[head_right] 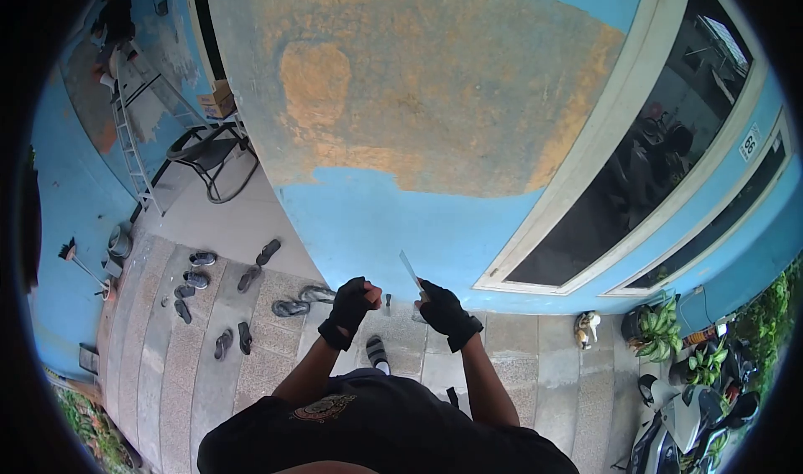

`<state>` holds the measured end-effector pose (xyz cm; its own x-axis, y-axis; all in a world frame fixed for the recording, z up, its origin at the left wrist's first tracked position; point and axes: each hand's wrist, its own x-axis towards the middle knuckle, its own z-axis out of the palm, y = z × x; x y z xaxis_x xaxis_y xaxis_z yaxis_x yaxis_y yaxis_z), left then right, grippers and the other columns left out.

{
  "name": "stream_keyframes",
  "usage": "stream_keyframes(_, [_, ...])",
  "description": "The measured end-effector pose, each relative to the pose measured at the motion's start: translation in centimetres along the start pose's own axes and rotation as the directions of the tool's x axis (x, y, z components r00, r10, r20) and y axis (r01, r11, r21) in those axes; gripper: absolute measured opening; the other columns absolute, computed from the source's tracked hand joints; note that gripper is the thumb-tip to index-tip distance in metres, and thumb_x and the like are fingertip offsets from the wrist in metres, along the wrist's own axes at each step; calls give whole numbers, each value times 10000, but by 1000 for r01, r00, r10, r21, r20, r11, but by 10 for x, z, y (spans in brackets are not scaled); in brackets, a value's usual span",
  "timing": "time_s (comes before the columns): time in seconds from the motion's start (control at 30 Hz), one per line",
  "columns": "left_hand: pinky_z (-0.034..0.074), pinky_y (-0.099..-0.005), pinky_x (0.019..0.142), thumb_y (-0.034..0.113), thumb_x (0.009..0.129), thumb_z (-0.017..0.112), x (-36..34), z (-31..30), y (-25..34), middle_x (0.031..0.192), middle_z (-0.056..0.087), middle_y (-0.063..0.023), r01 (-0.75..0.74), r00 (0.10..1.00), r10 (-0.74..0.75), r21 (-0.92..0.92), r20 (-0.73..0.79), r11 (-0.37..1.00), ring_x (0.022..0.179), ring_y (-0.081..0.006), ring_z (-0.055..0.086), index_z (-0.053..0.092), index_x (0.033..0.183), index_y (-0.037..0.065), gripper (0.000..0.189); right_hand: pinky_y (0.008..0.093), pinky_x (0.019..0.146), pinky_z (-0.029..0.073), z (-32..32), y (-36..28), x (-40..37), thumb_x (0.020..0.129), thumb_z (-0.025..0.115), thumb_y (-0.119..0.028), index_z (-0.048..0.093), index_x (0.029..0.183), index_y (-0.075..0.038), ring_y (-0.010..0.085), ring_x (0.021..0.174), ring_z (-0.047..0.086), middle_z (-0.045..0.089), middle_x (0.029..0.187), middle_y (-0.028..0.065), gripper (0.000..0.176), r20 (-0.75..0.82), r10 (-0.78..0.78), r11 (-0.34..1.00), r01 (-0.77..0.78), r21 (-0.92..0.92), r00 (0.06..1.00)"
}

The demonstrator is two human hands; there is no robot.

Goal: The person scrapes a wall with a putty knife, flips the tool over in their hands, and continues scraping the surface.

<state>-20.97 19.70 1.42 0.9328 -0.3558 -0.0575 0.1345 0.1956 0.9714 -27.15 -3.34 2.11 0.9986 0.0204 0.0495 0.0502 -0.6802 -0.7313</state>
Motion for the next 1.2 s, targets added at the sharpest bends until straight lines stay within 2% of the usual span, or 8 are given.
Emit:
stream_keyframes(0.07, [453,-260,565,169,901,691,-19,12,-15,625,575,-9,-38,999,39,-21,29,999,585,-98,560,543,715,65,259,390,669,508,12,15,-32,855,663,-211,502,1366,-45,280,724,649,670,836,169,560,31,76,982,-81,171,997])
stream_keyframes(0.1, [458,-262,566,172,899,692,-32,17,-20,613,561,-5,-31,999,34,-56,43,998,586,-98,564,531,701,70,275,263,487,441,13,10,-51,895,660,-133,537,1299,-41,67,546,505,539,702,-9,433,14,55,971,-57,232,998])
stream_keyframes(0.17, [462,-265,567,175,897,694,-51,23,-29,601,546,0,-38,997,43,-89,58,995,586,-98,568,518,687,76,292,256,484,431,20,22,-87,897,656,-132,546,1274,-26,71,542,495,536,693,-5,407,52,144,927,-154,343,988])
stream_keyframes(0.23, [488,-278,599,160,885,704,-69,26,-37,625,565,-22,-59,998,54,408,23,911,605,-121,607,532,733,61,250,253,478,425,20,24,-118,897,657,-132,554,1249,-17,69,538,490,536,690,-5,384,42,164,920,-168,354,986])
stream_keyframes(0.33, [518,-290,666,138,858,720,-93,30,-46,778,646,-73,-20,997,19,12,79,1000,724,-166,665,546,823,39,204,253,471,418,17,22,-155,891,660,-128,568,1160,0,74,532,498,543,689,0,312,97,348,790,-347,506,933])
stream_keyframes(0.43, [529,-298,734,100,839,719,-101,28,-48,1000,676,-101,-341,940,315,396,132,852,882,-196,680,560,941,28,202,256,463,419,10,12,-170,897,650,-126,567,1088,0,84,518,510,552,689,8,244,110,392,694,-372,617,913])
stream_keyframes(0.57, [523,-301,793,86,852,697,-114,29,-25,1171,662,-59,-346,938,287,470,194,812,1012,-184,655,595,1105,49,276,252,447,413,7,6,-170,908,630,-125,569,1084,-19,89,499,510,548,682,16,215,-30,353,795,-283,537,935])
stream_keyframes(1.2, [476,-374,980,115,827,659,-191,-110,41,1600,226,-123,-431,868,256,388,425,815,1364,-299,430,285,1504,84,775,308,451,477,166,-127,-119,900,575,-87,513,961,-49,152,494,553,544,676,37,95,-22,356,367,-118,923,934])
